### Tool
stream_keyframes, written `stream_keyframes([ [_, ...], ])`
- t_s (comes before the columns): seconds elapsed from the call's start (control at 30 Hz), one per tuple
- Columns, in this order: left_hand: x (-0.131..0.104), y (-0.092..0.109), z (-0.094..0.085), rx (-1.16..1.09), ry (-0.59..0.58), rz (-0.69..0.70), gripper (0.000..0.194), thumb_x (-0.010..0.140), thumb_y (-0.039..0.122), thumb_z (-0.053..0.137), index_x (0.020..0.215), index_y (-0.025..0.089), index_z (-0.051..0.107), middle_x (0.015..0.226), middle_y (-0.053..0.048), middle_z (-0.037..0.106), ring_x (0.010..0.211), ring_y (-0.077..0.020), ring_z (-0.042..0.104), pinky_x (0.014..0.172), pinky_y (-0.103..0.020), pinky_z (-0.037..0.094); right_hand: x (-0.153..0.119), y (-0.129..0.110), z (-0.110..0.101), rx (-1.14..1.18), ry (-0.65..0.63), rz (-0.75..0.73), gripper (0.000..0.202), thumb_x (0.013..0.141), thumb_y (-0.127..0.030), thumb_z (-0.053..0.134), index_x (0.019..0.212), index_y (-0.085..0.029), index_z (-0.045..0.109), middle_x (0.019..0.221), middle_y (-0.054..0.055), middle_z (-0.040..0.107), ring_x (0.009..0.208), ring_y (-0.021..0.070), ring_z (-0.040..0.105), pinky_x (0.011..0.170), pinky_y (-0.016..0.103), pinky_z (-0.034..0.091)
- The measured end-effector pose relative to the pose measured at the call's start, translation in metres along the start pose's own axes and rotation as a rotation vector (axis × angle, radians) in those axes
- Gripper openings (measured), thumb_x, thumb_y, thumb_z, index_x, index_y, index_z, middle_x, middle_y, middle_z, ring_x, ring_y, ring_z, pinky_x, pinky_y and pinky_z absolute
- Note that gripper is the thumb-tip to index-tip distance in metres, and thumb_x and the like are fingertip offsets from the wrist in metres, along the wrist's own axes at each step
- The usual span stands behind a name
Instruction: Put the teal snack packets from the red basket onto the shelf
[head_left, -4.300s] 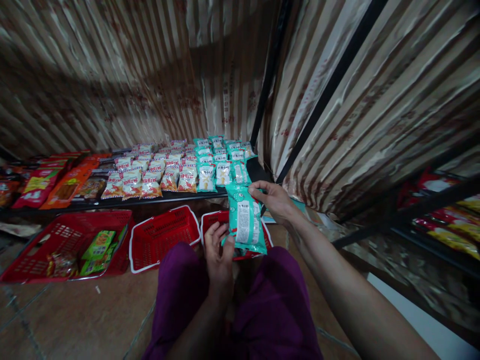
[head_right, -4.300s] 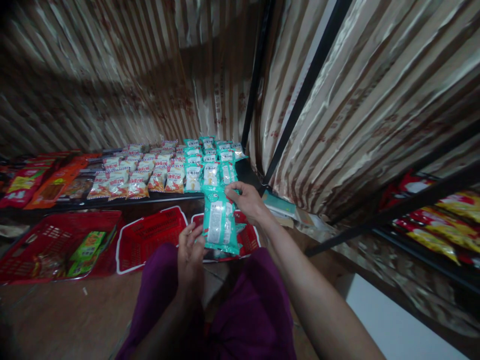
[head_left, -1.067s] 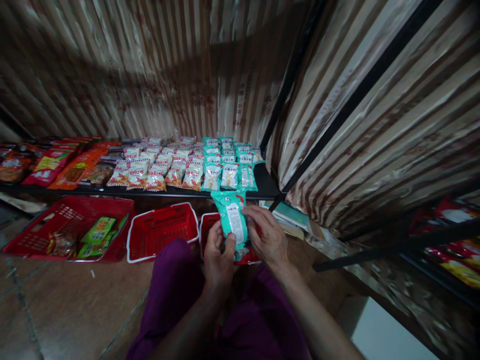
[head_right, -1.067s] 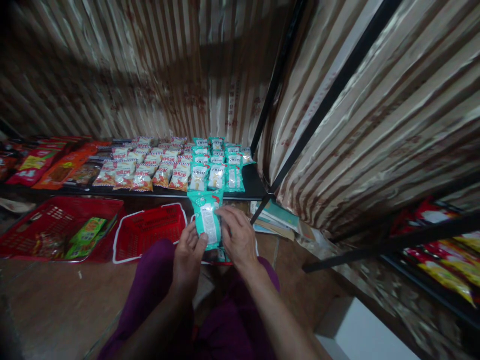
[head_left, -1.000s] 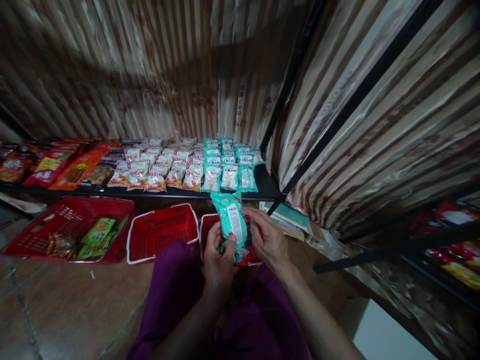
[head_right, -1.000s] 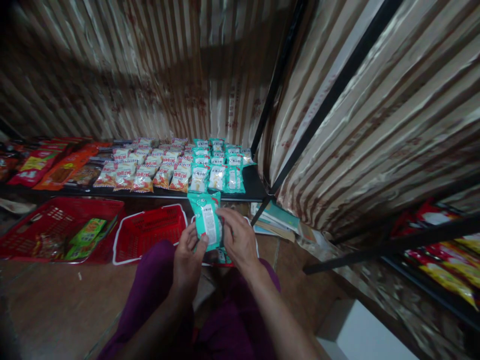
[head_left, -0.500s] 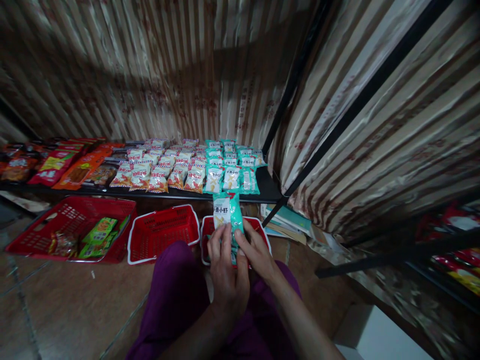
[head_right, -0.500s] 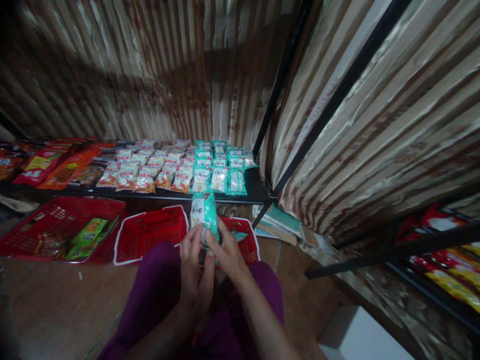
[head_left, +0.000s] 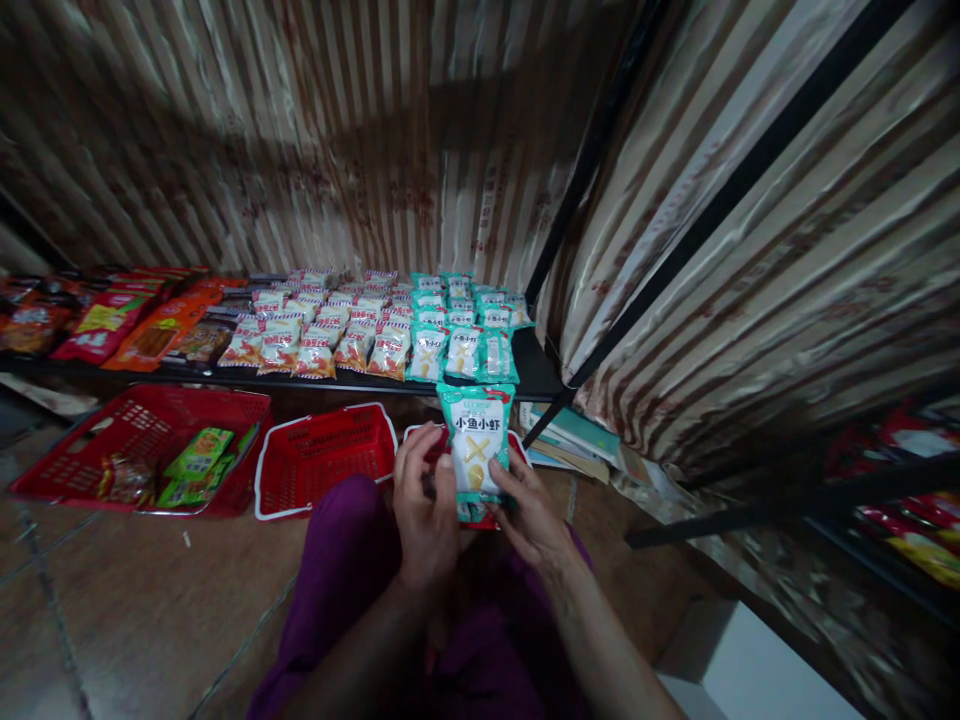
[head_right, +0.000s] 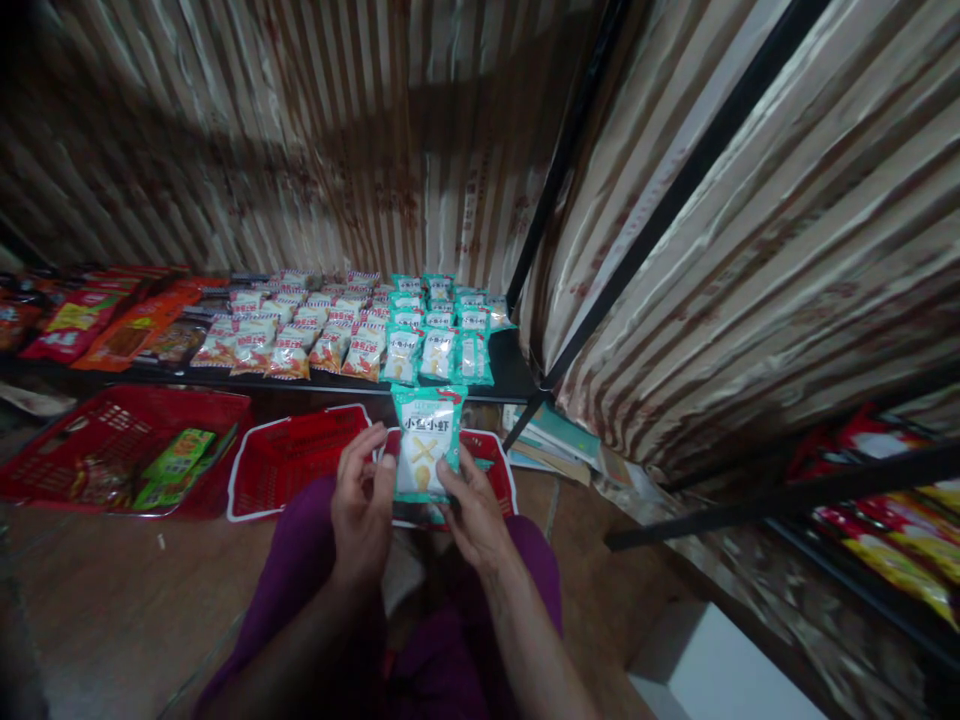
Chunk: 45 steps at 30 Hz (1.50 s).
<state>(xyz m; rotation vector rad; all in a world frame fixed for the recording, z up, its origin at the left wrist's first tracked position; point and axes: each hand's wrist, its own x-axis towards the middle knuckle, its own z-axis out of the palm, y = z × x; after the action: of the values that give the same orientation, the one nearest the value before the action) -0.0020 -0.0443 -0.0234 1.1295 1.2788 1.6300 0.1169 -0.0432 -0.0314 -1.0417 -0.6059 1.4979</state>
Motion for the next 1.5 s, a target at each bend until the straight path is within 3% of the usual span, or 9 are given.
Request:
stream_keyframes([
  [0.13,0.033,0.000,0.003,-0.275,-0.156,-0.343,0.050,0.074,0.048,0.067,0.111,0.015,0.061,0.111,-0.013,0.066,0.102,-0.0233,0.062,0.087,-0.035,0.049,-0.003,0.001,-0.006,0.012,-0.015,0.031,0.044,0.066,-0.037,0.076,0.107,-0.030,0.063,0.099,0.000,0.072,0.085,0.0210,0.069,0.070,0.032,0.057],
  [0.23,0.045,0.003,0.006,-0.411,-0.295,-0.450,0.048,0.069,0.050,0.071,0.101,0.015,0.064,0.096,-0.010,0.070,0.092,-0.0213,0.065,0.080,-0.032,0.052,-0.006,0.000,-0.007,-0.012,-0.058,0.045,0.042,0.065,-0.037,0.077,0.104,-0.030,0.064,0.100,0.000,0.072,0.086,0.0218,0.069,0.071,0.032,0.057],
  [0.33,0.045,0.007,0.008,-0.464,-0.302,-0.488,0.041,0.065,0.048,0.074,0.090,0.017,0.064,0.086,-0.005,0.071,0.079,-0.0182,0.067,0.072,-0.029,0.053,-0.008,-0.001,-0.006,-0.035,-0.102,0.034,0.042,0.065,-0.037,0.076,0.104,-0.031,0.064,0.103,0.000,0.071,0.092,0.0228,0.068,0.072,0.032,0.057],
  [0.53,0.045,0.006,0.010,-0.395,-0.209,-0.462,0.033,0.066,0.046,0.072,0.080,0.016,0.065,0.071,-0.001,0.068,0.068,-0.0134,0.064,0.064,-0.023,0.050,-0.010,-0.001,-0.003,-0.066,-0.109,0.038,0.045,0.065,-0.040,0.076,0.107,-0.030,0.064,0.107,0.002,0.070,0.097,0.0243,0.066,0.075,0.035,0.057],
  [0.7,0.049,0.004,0.013,-0.378,-0.227,-0.410,0.027,0.069,0.041,0.069,0.079,0.016,0.064,0.071,0.000,0.067,0.064,-0.0118,0.062,0.062,-0.023,0.049,-0.009,-0.001,-0.003,-0.037,-0.085,0.041,0.042,0.064,-0.038,0.078,0.103,-0.031,0.065,0.106,0.000,0.070,0.095,0.0229,0.067,0.070,0.032,0.058],
  [0.83,0.049,0.004,0.014,-0.418,-0.260,-0.452,0.030,0.066,0.041,0.071,0.081,0.017,0.064,0.070,0.000,0.066,0.066,-0.0128,0.063,0.065,-0.024,0.050,-0.008,0.001,-0.005,-0.063,-0.042,0.018,0.040,0.063,-0.039,0.077,0.100,-0.030,0.066,0.106,0.001,0.071,0.090,0.0230,0.068,0.063,0.030,0.058],
  [1.0,0.052,0.001,0.015,-0.405,-0.192,-0.423,0.030,0.065,0.042,0.072,0.076,0.017,0.062,0.067,0.001,0.065,0.064,-0.0120,0.062,0.063,-0.023,0.048,-0.005,0.011,-0.012,-0.054,-0.001,0.015,0.045,0.069,-0.043,0.074,0.111,-0.032,0.061,0.112,0.001,0.068,0.091,0.0217,0.067,0.066,0.031,0.059],
  [1.2,0.057,0.003,0.015,-0.315,-0.132,-0.333,0.029,0.066,0.043,0.069,0.074,0.016,0.062,0.065,0.002,0.063,0.058,-0.0097,0.058,0.058,-0.021,0.045,-0.006,0.017,-0.011,-0.017,-0.029,0.033,0.054,0.063,-0.035,0.079,0.113,-0.035,0.058,0.115,-0.001,0.066,0.095,0.0197,0.066,0.079,0.037,0.057],
  [1.5,0.062,0.008,0.014,-0.271,-0.147,-0.239,0.021,0.068,0.036,0.067,0.067,0.016,0.060,0.062,0.003,0.061,0.056,-0.0087,0.054,0.056,-0.019,0.042,-0.007,0.012,-0.008,-0.032,-0.098,0.042,0.053,0.065,-0.027,0.079,0.113,-0.034,0.058,0.103,-0.002,0.070,0.084,0.0168,0.068,0.074,0.032,0.057],
])
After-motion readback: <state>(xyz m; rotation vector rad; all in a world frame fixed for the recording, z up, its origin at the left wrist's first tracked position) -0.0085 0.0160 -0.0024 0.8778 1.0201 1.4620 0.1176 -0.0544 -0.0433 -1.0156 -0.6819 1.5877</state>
